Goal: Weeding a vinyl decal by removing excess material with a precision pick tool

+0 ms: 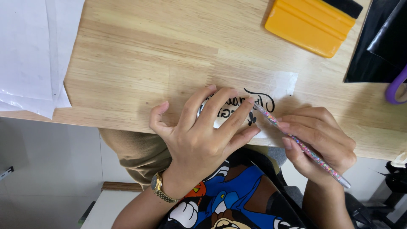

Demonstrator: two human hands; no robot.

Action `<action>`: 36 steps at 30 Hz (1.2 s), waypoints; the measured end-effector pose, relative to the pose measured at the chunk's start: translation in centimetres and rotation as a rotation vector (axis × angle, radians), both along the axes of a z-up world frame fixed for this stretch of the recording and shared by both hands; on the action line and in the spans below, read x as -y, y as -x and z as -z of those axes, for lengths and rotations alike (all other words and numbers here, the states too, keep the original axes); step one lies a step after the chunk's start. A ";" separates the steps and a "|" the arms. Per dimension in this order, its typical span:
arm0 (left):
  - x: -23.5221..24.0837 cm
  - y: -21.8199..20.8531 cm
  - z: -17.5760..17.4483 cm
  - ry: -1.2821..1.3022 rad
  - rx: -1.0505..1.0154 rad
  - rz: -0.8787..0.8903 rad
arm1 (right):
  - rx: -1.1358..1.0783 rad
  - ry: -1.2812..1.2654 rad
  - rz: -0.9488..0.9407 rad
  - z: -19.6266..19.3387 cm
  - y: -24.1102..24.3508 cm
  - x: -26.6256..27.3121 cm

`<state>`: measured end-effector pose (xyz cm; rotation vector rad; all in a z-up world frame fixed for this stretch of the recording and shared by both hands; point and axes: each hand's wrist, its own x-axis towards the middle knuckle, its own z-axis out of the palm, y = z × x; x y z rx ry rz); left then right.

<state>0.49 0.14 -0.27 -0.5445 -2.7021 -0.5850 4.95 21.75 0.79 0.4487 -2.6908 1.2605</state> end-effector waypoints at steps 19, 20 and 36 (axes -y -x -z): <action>0.8 0.5 -1.4 -0.248 0.180 0.083 | -0.080 0.119 0.113 1.3 -1.0 -0.8; 0.9 0.3 -1.4 -0.247 0.172 0.085 | -0.089 0.121 0.113 1.1 -0.7 -0.5; 1.4 -1.2 -2.4 -0.092 0.253 -0.009 | -0.204 -0.172 0.045 -0.4 -0.8 0.8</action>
